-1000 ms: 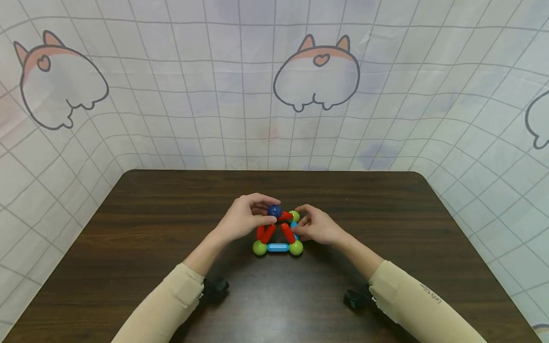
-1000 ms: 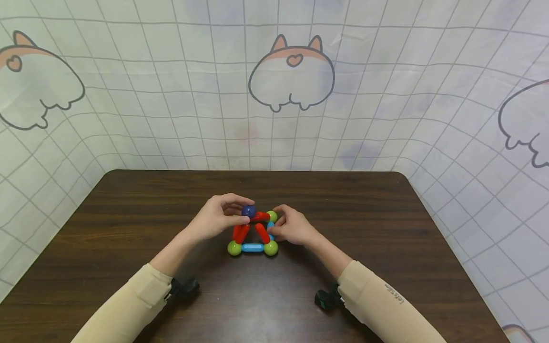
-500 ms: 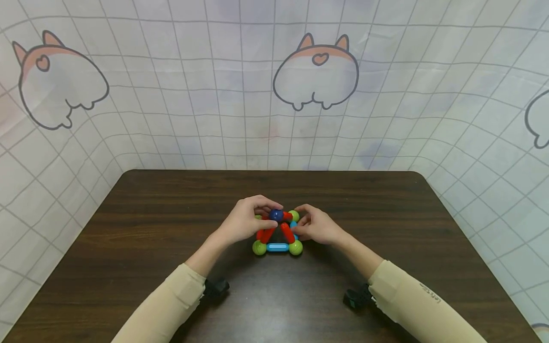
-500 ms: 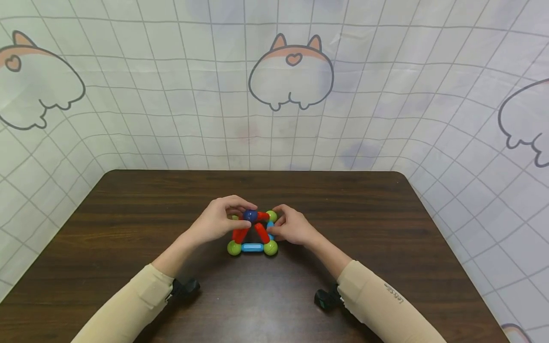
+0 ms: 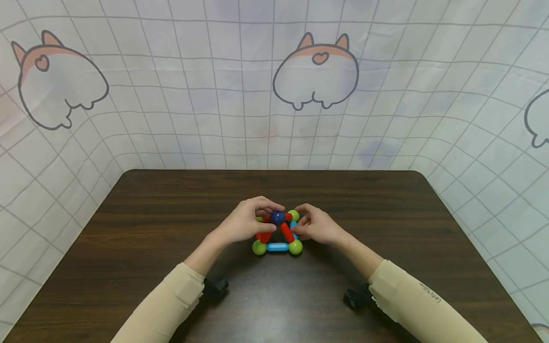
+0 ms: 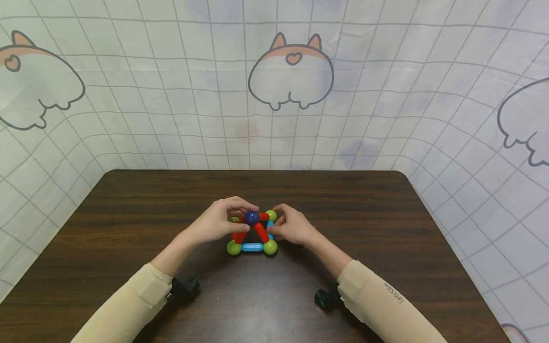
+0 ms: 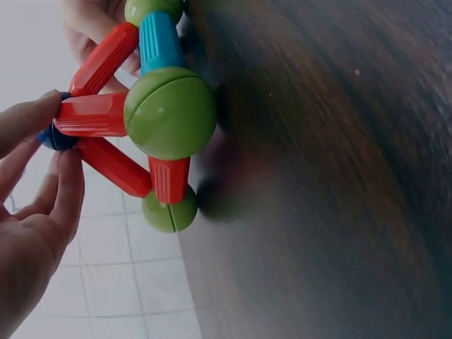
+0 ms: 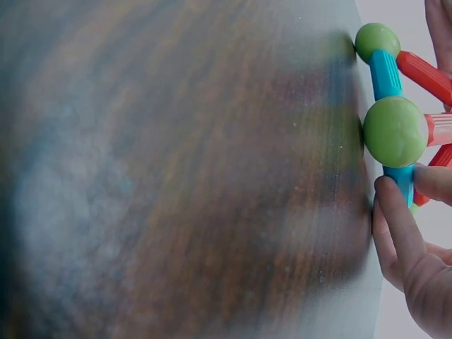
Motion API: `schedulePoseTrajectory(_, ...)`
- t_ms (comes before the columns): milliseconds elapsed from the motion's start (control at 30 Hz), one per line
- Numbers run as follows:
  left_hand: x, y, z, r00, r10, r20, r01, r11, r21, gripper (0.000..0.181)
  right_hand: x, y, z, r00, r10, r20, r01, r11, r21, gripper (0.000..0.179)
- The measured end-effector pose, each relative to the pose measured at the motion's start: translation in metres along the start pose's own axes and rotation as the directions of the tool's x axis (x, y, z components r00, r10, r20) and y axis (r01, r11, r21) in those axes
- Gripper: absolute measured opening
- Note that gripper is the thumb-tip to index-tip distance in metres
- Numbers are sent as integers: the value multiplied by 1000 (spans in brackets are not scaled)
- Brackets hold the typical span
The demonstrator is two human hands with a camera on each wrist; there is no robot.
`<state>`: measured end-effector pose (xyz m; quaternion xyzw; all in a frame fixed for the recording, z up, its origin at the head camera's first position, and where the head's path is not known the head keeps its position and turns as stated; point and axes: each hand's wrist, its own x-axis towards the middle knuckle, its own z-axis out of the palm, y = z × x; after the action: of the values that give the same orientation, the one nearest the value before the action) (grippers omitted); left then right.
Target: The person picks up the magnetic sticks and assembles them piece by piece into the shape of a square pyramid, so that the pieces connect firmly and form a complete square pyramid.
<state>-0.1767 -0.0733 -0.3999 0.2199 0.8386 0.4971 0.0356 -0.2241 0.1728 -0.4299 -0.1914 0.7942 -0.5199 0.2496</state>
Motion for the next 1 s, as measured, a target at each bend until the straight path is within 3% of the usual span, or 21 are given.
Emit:
schedulePoseTrajectory(433, -1, -4, 2, 1000, 4, -12, -4, 1000, 28, 40, 1, 1, 1, 1000, 3, -16, -3, 1000, -30, 59)
schedulePoseTrajectory(667, -5, -4, 1, 1000, 25, -19, -25, 1000, -7, 41, -3, 1, -1, 1000, 3, 2, -3, 1000, -6, 60)
schedulePoseTrajectory(867, -12, -7, -7, 1000, 4, -29, -5, 998, -66, 41, -9, 3, -12, 1000, -20, 10, 20, 1000, 15, 60)
schedulePoseTrajectory(1000, -18, -12, -14, 999, -21, -34, 20, 999, -44, 41, -13, 7, -26, 998, -60, 7, 60, 998, -19, 54)
